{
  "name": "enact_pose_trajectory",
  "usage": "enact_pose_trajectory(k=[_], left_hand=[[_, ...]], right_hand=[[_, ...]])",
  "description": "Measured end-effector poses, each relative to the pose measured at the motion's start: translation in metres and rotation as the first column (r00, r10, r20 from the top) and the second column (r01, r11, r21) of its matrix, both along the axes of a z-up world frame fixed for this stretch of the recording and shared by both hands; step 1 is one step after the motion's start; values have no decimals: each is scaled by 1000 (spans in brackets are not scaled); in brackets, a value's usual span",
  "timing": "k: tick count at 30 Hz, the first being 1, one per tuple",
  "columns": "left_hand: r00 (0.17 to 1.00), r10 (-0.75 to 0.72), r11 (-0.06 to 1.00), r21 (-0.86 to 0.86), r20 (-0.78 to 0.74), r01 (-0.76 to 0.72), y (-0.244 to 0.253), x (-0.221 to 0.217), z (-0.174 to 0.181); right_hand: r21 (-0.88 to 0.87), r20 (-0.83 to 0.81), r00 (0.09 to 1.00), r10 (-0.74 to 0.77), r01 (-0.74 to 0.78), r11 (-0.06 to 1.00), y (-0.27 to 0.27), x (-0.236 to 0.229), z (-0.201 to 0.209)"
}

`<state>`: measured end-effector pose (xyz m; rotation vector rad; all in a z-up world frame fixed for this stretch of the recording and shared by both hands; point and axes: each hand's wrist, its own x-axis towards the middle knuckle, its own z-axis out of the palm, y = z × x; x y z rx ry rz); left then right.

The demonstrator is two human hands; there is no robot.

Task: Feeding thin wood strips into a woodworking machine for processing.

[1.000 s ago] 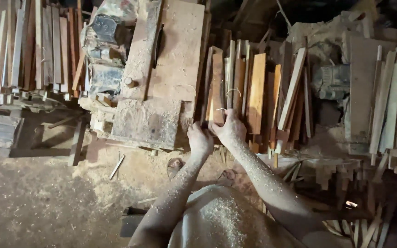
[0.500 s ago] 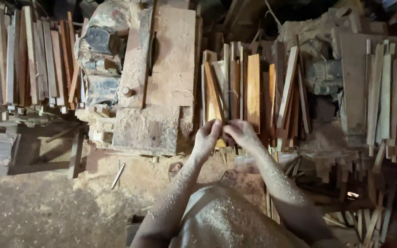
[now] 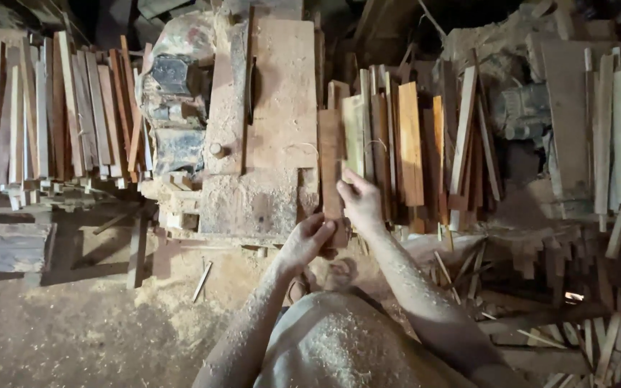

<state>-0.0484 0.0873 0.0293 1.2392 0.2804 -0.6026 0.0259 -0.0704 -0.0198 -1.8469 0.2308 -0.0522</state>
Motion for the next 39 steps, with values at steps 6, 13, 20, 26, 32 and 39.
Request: enact_pose_trajectory(k=[6,13,20,26,32,39], left_hand=[[992,83,987,133,94,-95,3,-29,-48],[988,105,978,168,115,-123,38,-42,-37],[993,114,970,211,29,-118,108,-44,-74],[967,-91,928,372,239,-5,151,-35,-114],[878,-392,779,607,276,157,126,-39,-158],[733,-673,267,958,104,109,103,29,-347]], right_hand=[[-167,10,981,193,-189,968,9,-2,-43],[-230,16,990,141,-134,964,65,-9,-40],[-411,34,995,94,-72,909,133,4,-63],[-450,-21,999,-35,21,893,172,18,-60],[-349,24,992,-123,124,929,183,31,-78],[-313,12,981,-193,187,931,192,38,-71]])
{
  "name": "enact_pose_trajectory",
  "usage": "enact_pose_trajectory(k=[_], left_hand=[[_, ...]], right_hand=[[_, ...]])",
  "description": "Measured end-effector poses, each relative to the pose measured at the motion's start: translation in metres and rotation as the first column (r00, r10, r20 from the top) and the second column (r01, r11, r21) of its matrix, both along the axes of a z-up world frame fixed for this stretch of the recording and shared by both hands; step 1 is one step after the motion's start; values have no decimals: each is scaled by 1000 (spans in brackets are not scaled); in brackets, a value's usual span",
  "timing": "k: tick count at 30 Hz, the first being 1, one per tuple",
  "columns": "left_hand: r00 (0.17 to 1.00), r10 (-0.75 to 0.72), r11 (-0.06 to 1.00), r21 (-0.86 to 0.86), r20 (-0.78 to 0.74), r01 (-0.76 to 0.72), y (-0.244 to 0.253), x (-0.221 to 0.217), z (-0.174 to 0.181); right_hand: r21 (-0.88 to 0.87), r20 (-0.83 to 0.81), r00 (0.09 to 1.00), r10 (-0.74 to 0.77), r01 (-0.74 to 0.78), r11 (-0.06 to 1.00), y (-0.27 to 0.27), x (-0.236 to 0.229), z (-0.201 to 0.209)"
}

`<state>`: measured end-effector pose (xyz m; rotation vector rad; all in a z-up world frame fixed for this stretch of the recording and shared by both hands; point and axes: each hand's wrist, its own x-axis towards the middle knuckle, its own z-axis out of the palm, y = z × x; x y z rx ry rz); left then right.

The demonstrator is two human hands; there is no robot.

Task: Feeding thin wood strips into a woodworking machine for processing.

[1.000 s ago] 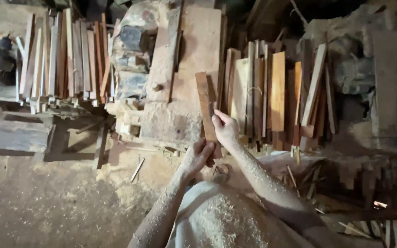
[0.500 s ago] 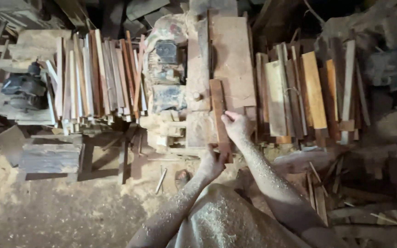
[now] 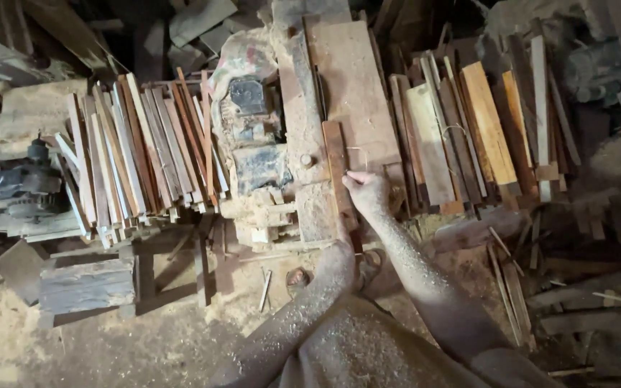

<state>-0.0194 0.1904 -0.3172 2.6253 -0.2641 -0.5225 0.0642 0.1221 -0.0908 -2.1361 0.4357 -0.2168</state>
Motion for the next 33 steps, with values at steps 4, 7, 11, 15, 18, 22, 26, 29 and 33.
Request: enact_pose_trajectory(k=[4,7,11,15,18,22,26,29,33], left_hand=[[988,-101,978,196,119,76,30,-58,72],[993,-44,979,202,114,21,27,-50,103],[990,63,998,22,-125,-61,49,-38,287],[817,166,793,-418,-552,-443,75,-42,362],[815,-94,560,-707,-571,-431,71,-40,310],[791,-150,468,-748,-593,-471,88,-59,338],[470,-123,234,-486,-874,-842,71,-90,272],[593,55,148,-580,-804,-801,51,-109,197],[941,258,-42,-970,220,238,24,-94,124]], right_hand=[[-33,-28,1000,14,-15,999,1,8,8],[-41,-90,996,26,-30,999,-1,17,13],[-49,-124,990,73,-80,996,1,0,62],[277,-305,949,77,12,961,-13,4,26],[252,-218,974,-67,123,960,-13,-1,67],[43,-188,977,-104,114,993,-29,27,48],[-174,-237,971,-40,-2,985,-49,51,54],[-354,-166,975,-145,79,932,-79,55,45],[-393,399,796,454,-299,870,-39,32,128]])
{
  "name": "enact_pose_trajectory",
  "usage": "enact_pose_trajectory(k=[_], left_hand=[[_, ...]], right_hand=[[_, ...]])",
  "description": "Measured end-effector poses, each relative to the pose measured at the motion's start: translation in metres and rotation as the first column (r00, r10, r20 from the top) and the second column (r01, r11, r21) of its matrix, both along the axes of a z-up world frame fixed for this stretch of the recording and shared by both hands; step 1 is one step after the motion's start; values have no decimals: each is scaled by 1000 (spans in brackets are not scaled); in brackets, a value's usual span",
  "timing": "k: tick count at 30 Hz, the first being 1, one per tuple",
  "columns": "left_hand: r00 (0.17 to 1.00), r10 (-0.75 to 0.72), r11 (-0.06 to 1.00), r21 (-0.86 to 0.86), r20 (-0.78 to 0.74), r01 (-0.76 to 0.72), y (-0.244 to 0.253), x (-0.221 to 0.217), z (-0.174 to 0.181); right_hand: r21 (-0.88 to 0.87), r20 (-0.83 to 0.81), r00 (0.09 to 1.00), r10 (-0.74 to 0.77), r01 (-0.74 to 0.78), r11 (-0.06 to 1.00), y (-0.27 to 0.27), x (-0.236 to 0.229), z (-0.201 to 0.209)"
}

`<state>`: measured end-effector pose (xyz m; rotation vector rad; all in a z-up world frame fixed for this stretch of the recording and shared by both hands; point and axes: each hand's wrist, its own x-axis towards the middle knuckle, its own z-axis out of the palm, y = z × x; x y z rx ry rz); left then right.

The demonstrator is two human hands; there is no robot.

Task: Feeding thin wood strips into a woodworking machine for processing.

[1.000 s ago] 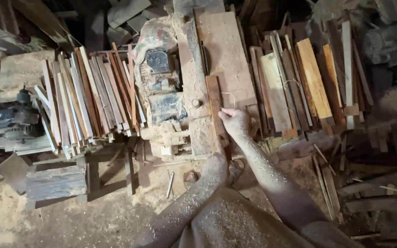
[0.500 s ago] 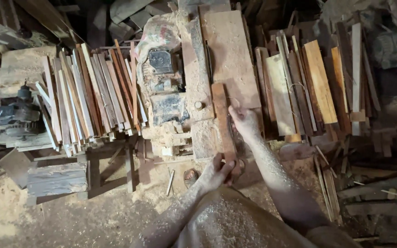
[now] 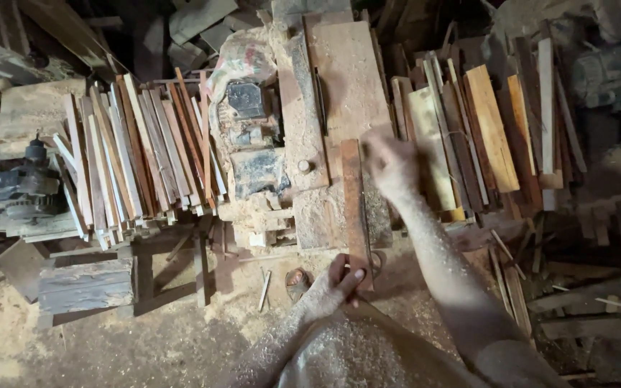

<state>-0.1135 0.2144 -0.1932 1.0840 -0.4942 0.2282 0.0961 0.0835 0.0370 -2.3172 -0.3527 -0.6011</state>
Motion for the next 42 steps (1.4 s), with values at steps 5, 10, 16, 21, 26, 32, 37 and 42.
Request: enact_pose_trajectory(k=[5,10,16,21,26,32,37,42], left_hand=[[567,-293,793,135,-770,594,58,26,191],[655,-181,782,297,-734,548,27,4,-36],[696,58,598,583,-716,550,51,20,154],[766,250,202,806,-592,557,50,28,225],[845,205,33,866,-494,498,15,71,28],[805,208,-142,797,-555,587,41,75,163],[812,183,-128,806,-554,578,45,102,206],[855,170,-84,857,-490,508,42,129,168]], right_hand=[[-332,-200,911,-361,284,899,-54,11,-165],[-98,-111,871,-478,469,878,-17,-17,-84],[143,-518,830,-207,323,936,33,-33,-112],[-7,-441,860,-256,282,959,37,-25,-82],[-43,-472,835,-283,299,953,43,-6,-85],[-100,-522,791,-319,315,944,31,42,-158],[-86,-519,790,-326,331,940,30,64,-167],[-139,-640,705,-304,283,949,37,44,-133]])
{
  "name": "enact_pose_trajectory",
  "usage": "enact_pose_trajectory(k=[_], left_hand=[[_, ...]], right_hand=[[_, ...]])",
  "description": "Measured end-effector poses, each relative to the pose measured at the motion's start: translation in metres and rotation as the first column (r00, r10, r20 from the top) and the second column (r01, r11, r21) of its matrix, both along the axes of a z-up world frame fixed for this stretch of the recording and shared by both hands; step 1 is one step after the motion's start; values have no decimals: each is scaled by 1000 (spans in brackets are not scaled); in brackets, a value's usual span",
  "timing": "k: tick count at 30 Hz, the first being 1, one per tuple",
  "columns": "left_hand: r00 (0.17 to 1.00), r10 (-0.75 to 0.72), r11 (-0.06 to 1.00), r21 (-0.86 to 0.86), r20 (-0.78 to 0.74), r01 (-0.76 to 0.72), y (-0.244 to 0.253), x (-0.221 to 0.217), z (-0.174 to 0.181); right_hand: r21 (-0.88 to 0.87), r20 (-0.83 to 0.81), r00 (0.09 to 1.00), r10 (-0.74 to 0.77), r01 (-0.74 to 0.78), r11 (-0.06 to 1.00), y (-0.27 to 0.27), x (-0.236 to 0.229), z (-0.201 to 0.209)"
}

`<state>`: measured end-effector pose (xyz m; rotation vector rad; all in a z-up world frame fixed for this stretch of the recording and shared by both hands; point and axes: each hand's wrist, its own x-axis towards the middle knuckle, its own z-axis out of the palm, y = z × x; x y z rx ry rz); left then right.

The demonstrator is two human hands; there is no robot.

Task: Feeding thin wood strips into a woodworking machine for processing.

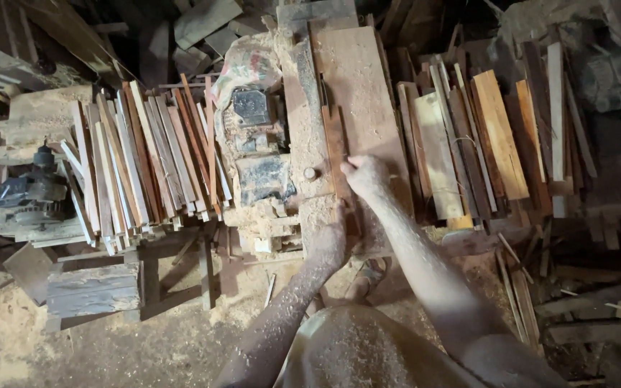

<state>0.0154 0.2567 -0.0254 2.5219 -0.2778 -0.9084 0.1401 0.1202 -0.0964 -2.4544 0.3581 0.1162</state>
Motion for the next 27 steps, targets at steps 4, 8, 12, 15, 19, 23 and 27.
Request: enact_pose_trajectory(k=[4,8,12,15,19,23,27], left_hand=[[998,55,997,-58,-15,-55,-2,25,-4],[983,-60,988,149,171,34,-1,50,-12],[999,-11,994,110,48,6,-5,78,-35],[995,90,996,-32,41,-88,2,84,57],[988,33,994,102,153,-49,-12,115,-3],[855,-76,960,271,513,-77,-29,59,-58],[662,-57,990,129,748,-60,-29,-29,-144]], right_hand=[[18,2,1000,-10,10,1000,-10,-27,-8],[47,41,998,-39,37,998,-7,-15,-4],[40,60,996,-69,67,997,-10,18,-38],[63,15,995,-102,101,993,-7,38,-34],[53,25,991,-130,129,990,-3,59,-34],[62,219,975,-27,14,998,-4,2,-14],[62,124,984,127,-135,989,-15,-94,16]])
